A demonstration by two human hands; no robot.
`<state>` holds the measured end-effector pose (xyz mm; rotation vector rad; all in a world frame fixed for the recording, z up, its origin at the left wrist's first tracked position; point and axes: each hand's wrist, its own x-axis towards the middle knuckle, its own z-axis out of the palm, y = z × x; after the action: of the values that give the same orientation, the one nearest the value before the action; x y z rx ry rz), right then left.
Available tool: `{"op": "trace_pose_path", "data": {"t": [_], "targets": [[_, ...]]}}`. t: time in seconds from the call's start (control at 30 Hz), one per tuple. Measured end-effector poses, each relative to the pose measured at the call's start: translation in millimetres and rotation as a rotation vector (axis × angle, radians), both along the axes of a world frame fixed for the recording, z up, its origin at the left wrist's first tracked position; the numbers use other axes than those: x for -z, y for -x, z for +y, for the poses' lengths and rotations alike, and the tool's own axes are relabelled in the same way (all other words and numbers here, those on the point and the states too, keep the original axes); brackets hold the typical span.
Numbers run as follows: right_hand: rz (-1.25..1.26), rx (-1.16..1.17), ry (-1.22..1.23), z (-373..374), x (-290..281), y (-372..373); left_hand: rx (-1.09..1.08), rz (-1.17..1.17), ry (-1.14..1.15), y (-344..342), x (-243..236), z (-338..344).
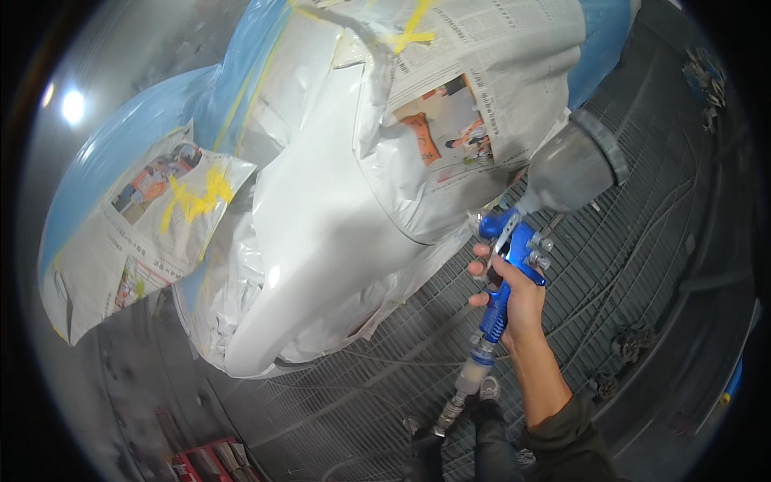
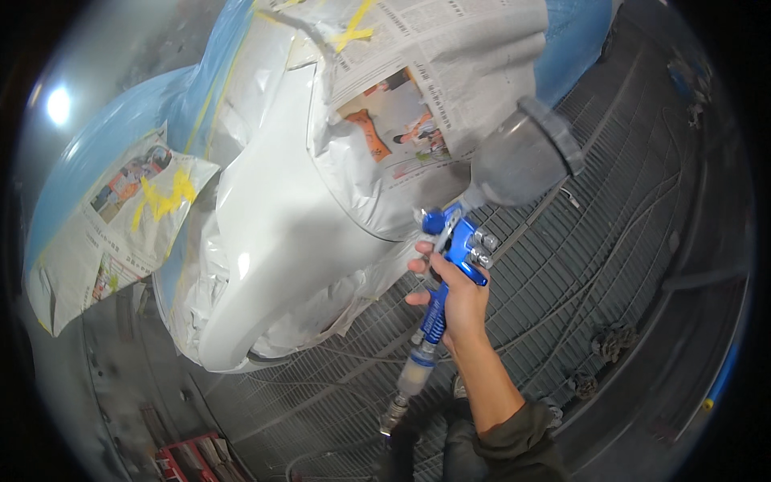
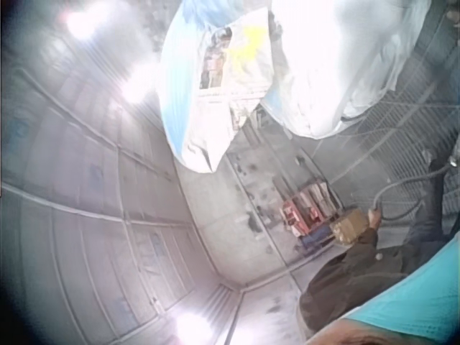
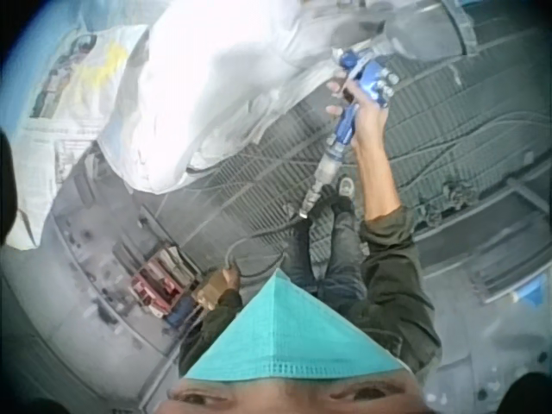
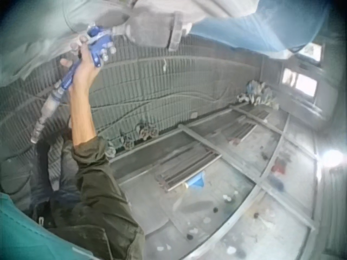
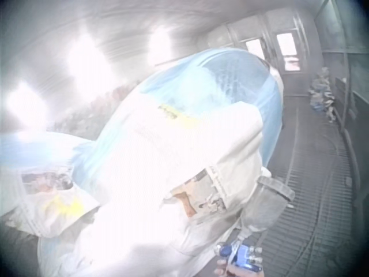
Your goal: The person applies masking tape to newspaper covering a car's rear bumper, then uses a spray gun to apply white paint to the exposed bumper surface. The person moves around the vehicle to cover different areas.
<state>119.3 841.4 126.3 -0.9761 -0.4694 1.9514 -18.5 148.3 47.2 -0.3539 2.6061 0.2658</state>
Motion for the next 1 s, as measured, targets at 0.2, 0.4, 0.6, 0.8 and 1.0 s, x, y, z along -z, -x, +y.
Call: {"op": "trace_pose_path", "data": {"t": [0.2,0.4,0.6,0.8,1.0], "targets": [[0.232,0.078,-0.150,37.1,-56.4,27.5,0.224,0.222,-0.170,1.5,10.0,6.4],[0.314,-0.066,-0.066,28.7,-15.9,41.6,0.266,0.083,-0.045,-0.3,-4.8,50.7],[0.029,-0.296,0.068,2.0,144.1,9.1,0.289,0.020,0.049,-5.8,-9.0,72.1],[-0.301,-0.210,0.244,-11.8,298.5,3.6,0.330,-0.051,0.100,-3.9,0.9,82.0],[-0.314,-0.090,0.267,-42.9,346.3,-2.2,0.342,-0.130,0.181,-15.9,-1.1,32.3]]}}
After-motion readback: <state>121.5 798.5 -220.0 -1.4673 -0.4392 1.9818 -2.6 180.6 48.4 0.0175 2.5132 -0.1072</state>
